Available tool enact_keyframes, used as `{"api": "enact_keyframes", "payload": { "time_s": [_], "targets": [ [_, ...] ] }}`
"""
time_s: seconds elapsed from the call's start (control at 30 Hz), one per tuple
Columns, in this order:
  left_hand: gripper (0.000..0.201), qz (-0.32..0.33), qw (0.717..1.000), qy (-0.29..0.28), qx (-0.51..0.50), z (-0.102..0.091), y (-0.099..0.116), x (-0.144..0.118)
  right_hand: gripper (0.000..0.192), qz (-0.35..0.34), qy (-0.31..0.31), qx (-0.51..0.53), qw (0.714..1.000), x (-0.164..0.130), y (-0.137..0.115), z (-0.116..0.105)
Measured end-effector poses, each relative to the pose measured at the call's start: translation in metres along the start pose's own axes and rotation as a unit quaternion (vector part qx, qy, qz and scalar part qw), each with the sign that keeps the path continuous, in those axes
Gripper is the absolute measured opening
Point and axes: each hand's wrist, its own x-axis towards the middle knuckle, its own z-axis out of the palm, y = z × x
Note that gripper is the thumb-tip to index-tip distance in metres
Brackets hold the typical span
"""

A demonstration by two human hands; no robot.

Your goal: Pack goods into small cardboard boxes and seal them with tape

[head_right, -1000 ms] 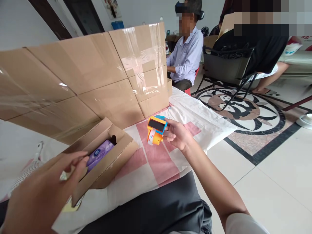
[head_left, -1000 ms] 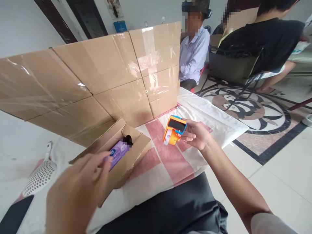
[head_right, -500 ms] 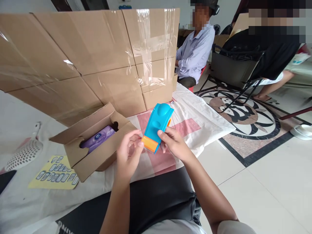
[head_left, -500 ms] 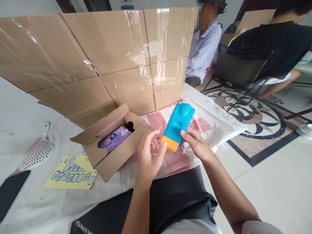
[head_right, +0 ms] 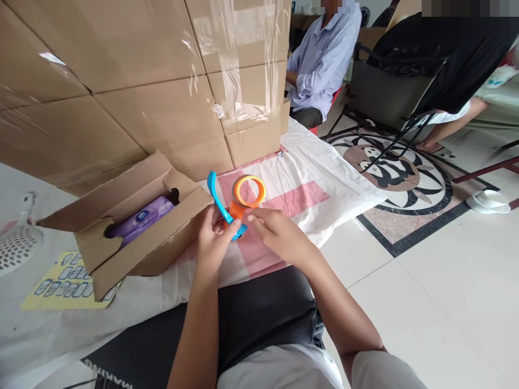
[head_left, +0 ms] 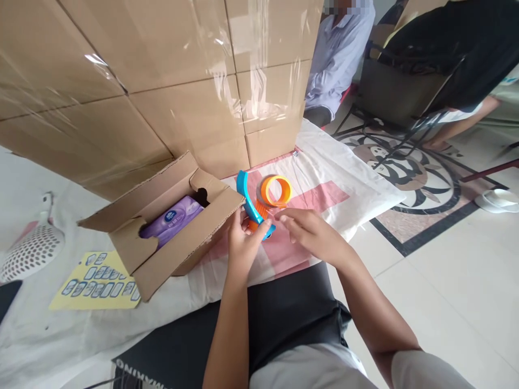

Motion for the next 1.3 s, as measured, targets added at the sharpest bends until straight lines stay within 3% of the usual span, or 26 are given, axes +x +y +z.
{"api": "enact_keyframes", "payload": {
  "time_s": [0.2,0.47,0.67,0.83,1.0,1.3],
  "targets": [
    [0.052,-0.014,0.999,-0.004,-0.052,0.003,-0.010,0.001,0.021,0.100,0.167,0.081,0.978,-0.008,0.036,0.010],
    [0.072,-0.039,0.998,-0.001,-0.058,0.010,-0.017,-0.002,0.005,0.053,0.225,-0.160,0.960,-0.005,0.050,0.031],
    [0.074,-0.045,0.997,0.008,-0.059,0.007,-0.018,-0.002,0.011,0.090,0.221,-0.215,0.947,-0.002,0.044,0.038],
    [0.064,-0.052,0.996,0.035,-0.059,0.005,-0.020,-0.001,0.014,0.091,0.263,-0.210,0.937,-0.005,0.043,0.045],
    [0.056,-0.063,0.995,0.058,-0.060,0.002,-0.021,0.000,0.023,0.164,0.203,-0.171,0.950,-0.012,0.039,0.053],
    [0.044,-0.069,0.989,0.112,-0.062,-0.005,-0.027,0.005,0.024,0.149,0.190,-0.215,0.946,-0.041,0.035,0.059]
  ]
}}
